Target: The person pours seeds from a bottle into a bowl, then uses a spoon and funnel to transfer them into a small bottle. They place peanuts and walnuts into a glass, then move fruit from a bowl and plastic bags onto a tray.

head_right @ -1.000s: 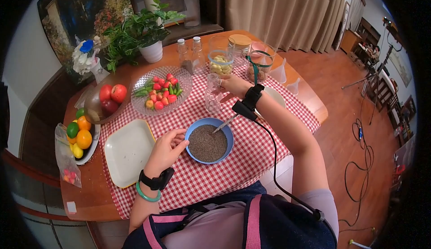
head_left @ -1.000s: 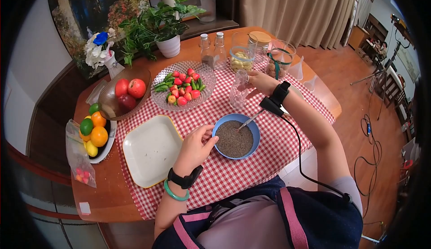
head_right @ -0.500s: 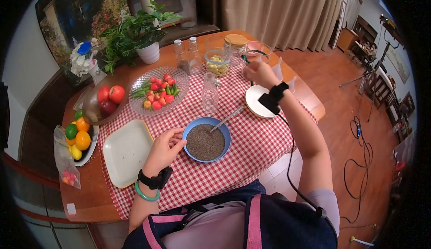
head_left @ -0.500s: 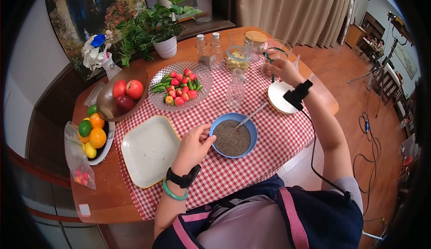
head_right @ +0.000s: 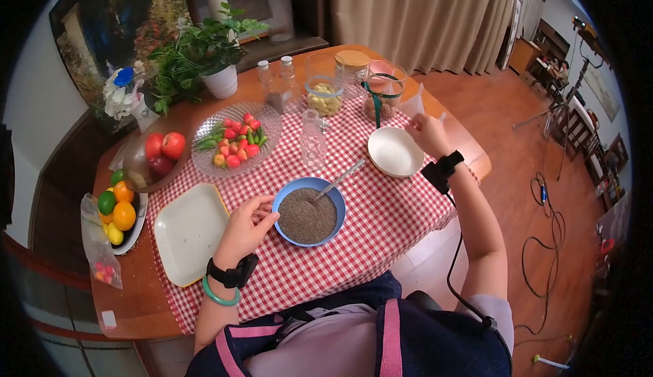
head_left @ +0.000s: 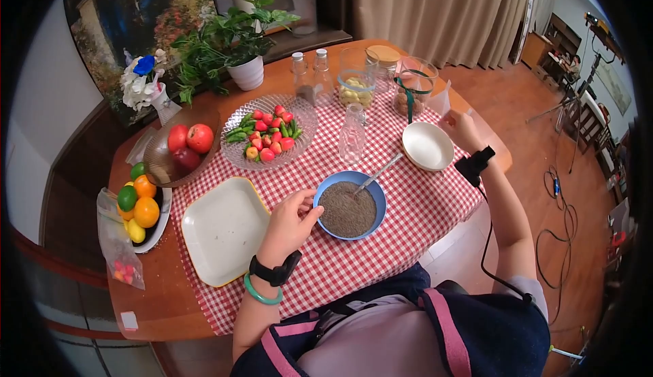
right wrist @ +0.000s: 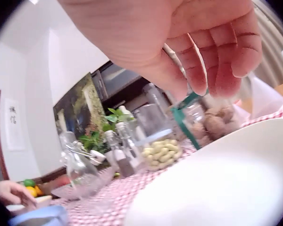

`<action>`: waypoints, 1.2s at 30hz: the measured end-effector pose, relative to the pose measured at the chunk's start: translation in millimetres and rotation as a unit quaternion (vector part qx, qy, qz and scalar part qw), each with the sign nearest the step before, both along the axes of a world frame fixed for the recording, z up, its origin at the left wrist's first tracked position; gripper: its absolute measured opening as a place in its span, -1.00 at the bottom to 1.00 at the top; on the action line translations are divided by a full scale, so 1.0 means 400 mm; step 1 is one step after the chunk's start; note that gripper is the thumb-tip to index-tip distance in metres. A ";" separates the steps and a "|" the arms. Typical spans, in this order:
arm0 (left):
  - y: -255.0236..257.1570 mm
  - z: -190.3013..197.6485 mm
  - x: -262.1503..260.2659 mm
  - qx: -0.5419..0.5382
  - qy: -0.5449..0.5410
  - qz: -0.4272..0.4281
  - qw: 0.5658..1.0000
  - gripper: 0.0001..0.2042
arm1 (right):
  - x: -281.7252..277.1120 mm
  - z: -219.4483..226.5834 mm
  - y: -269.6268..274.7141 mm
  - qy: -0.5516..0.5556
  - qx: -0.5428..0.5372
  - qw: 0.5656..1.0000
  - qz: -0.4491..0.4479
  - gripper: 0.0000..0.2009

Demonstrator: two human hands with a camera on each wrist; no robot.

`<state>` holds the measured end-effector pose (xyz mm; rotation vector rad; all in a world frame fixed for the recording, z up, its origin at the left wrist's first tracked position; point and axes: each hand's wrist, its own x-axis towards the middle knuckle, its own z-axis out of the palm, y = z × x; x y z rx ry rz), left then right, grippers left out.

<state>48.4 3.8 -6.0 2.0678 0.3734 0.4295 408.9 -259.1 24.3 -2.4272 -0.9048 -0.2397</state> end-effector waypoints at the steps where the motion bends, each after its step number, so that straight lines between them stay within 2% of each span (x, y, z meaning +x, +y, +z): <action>1: -0.002 -0.002 0.000 -0.007 0.001 0.000 1.000 -0.67 | -0.030 0.023 0.021 0.014 0.030 0.999 0.024 -0.74; 3: -0.001 -0.004 0.002 -0.018 -0.001 -0.001 1.000 -0.67 | -0.091 0.069 0.061 0.028 0.064 0.996 0.048 -0.78; 7: -0.001 0.007 -0.001 -0.010 -0.001 0.000 1.000 -0.68 | -0.100 0.076 0.106 0.078 0.063 0.992 0.072 -0.75; 10: -0.002 0.004 -0.003 -0.008 0.003 -0.004 1.000 -0.68 | -0.169 0.112 0.165 0.112 0.016 0.978 0.173 -0.70; 12: -0.004 0.003 -0.001 -0.011 0.003 -0.007 1.000 -0.68 | -0.193 0.100 0.217 0.137 -0.018 0.966 0.216 -0.59; 14: -0.004 0.006 0.000 -0.007 0.011 -0.007 1.000 -0.68 | -0.231 0.110 0.276 0.162 -0.067 0.957 0.232 -0.35; 16: -0.002 0.009 -0.002 -0.008 0.012 -0.005 1.000 -0.68 | -0.220 0.070 0.338 0.114 -0.053 0.950 0.285 -0.31; 19: -0.002 0.010 -0.003 -0.010 0.005 -0.005 1.000 -0.68 | -0.211 0.057 0.404 0.132 -0.056 0.958 0.247 -0.38; 22: -0.001 0.009 -0.004 -0.006 0.001 -0.001 1.000 -0.68 | -0.214 0.079 0.430 0.265 -0.057 0.935 0.228 -0.33; 26: -0.002 0.009 -0.004 -0.002 0.005 -0.006 1.000 -0.68 | -0.228 0.069 0.429 0.259 -0.003 0.942 0.211 -0.55; 32: -0.006 0.012 -0.003 0.004 0.010 -0.005 1.000 -0.68 | -0.249 0.082 0.422 0.373 0.055 0.904 0.204 -0.54; 36: -0.007 0.014 -0.003 0.008 0.012 -0.005 1.000 -0.68 | -0.245 0.073 0.420 0.354 0.065 0.910 0.206 -0.55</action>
